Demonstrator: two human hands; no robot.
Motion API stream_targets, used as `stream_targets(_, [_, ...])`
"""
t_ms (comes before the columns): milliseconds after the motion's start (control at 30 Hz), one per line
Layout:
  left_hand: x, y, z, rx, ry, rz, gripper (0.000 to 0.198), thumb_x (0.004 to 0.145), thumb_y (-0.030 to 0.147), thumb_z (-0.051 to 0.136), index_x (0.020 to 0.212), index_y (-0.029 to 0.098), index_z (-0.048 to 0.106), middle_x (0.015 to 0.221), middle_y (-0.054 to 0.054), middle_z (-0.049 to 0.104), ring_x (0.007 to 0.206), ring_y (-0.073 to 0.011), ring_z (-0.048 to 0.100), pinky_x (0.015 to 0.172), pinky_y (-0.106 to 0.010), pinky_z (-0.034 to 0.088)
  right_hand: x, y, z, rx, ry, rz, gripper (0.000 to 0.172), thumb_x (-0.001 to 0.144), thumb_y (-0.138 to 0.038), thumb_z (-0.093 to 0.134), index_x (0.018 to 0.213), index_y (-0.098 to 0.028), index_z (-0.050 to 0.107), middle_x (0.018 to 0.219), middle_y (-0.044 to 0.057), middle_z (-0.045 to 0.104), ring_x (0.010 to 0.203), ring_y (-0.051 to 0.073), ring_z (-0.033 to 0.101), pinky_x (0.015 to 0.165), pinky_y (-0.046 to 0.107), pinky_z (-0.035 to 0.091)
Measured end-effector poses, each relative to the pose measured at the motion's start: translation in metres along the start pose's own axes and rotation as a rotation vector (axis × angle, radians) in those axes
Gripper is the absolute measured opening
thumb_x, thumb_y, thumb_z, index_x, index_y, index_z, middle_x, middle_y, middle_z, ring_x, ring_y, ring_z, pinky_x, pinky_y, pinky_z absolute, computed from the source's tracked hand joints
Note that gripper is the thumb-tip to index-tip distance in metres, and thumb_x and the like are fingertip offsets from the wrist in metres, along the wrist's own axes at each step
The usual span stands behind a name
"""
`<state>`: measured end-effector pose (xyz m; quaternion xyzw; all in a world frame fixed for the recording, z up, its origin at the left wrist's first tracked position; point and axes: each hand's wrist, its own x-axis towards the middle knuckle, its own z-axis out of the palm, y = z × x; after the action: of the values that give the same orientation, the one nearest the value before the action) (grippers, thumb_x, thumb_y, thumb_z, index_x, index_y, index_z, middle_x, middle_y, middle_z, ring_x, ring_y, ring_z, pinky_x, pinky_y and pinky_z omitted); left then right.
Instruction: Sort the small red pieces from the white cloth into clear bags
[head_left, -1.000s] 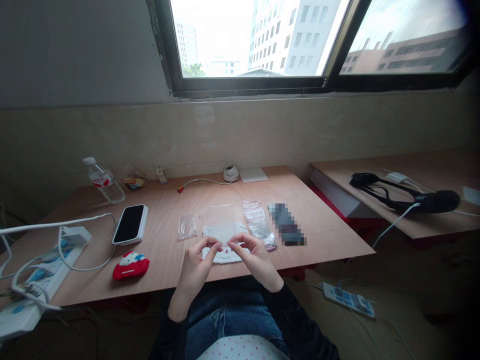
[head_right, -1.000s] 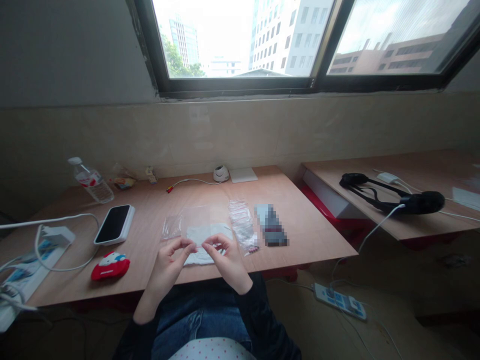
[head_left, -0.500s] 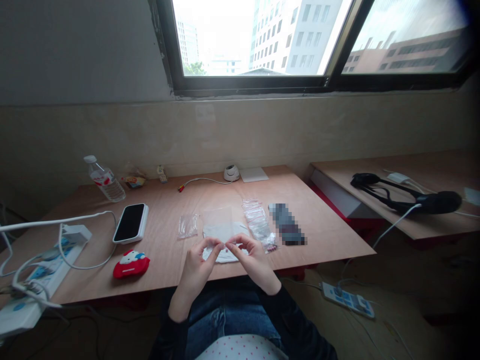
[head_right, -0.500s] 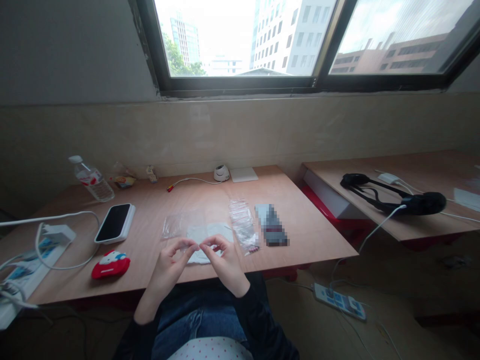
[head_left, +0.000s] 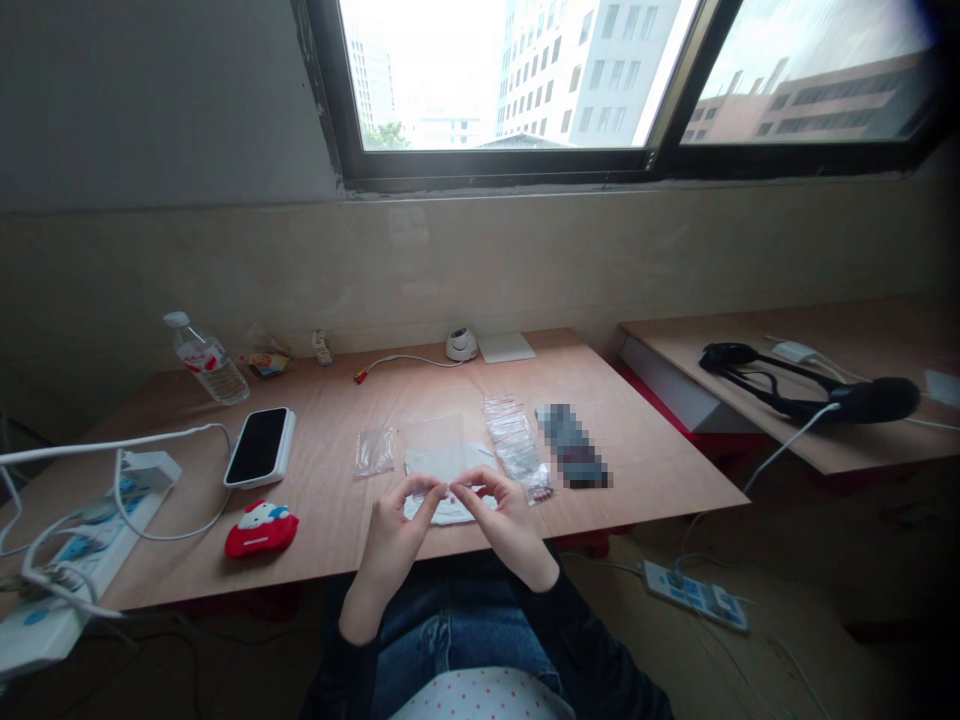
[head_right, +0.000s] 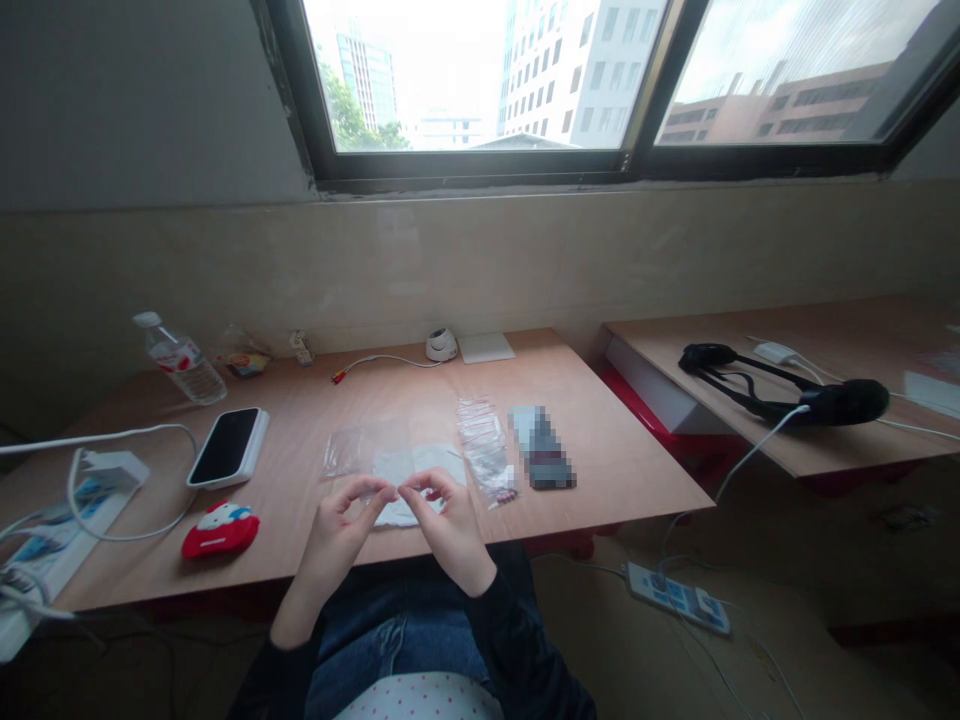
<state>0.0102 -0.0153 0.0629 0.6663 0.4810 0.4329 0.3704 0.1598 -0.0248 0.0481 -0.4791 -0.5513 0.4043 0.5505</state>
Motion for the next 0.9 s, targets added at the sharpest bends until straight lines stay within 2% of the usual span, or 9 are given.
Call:
stream_targets(200, [0.001, 0.003, -0.004, -0.004, -0.001, -0.005, 0.020, 0.083, 0.033, 0.054, 0.079, 0.017, 0.064, 0.079, -0.003, 0.068, 0.081, -0.0184, 0.063, 0.074, -0.026, 0.047, 0.001, 0.003, -0.003, 0.007, 0.046, 0.025, 0.017, 0.078, -0.034, 0.062, 0.077, -0.018, 0.067, 0.078, 0.004, 0.067, 0.079, 0.019, 0.061, 0.070, 0.029, 0.045])
stream_targets(433, [0.000, 0.004, -0.006, 0.034, -0.046, -0.014, 0.022, 0.082, 0.036, 0.055, 0.079, 0.017, 0.067, 0.081, -0.004, 0.070, 0.080, -0.0197, 0.064, 0.071, -0.026, 0.048, -0.001, -0.001, -0.001, -0.030, -0.038, 0.023, 0.017, 0.077, -0.036, 0.064, 0.077, -0.020, 0.071, 0.077, 0.003, 0.070, 0.079, 0.019, 0.062, 0.071, 0.030, 0.044])
stream_targets(733, [0.000, -0.003, -0.007, 0.032, -0.022, 0.001, 0.022, 0.081, 0.036, 0.059, 0.075, 0.018, 0.071, 0.077, -0.004, 0.073, 0.077, -0.0201, 0.066, 0.070, -0.026, 0.050, 0.000, 0.001, -0.001, 0.001, -0.047, 0.040, 0.020, 0.077, -0.038, 0.064, 0.077, -0.021, 0.074, 0.074, 0.004, 0.071, 0.075, 0.021, 0.064, 0.070, 0.031, 0.046])
stream_targets(833, [-0.001, -0.006, -0.009, 0.052, -0.026, -0.026, 0.023, 0.080, 0.037, 0.059, 0.077, 0.019, 0.072, 0.077, -0.003, 0.073, 0.075, -0.0195, 0.066, 0.069, -0.026, 0.050, 0.000, 0.000, -0.001, 0.038, -0.084, 0.057, 0.023, 0.079, -0.039, 0.061, 0.078, -0.020, 0.074, 0.072, 0.004, 0.072, 0.074, 0.022, 0.066, 0.075, 0.034, 0.049])
stream_targets(900, [-0.001, -0.008, -0.012, 0.057, -0.013, -0.060, 0.024, 0.080, 0.038, 0.059, 0.078, 0.019, 0.073, 0.076, -0.003, 0.073, 0.074, -0.0195, 0.066, 0.067, -0.026, 0.050, 0.000, 0.002, 0.000, 0.074, -0.102, 0.069, 0.024, 0.080, -0.040, 0.060, 0.084, -0.021, 0.075, 0.077, 0.005, 0.073, 0.081, 0.023, 0.067, 0.082, 0.038, 0.049])
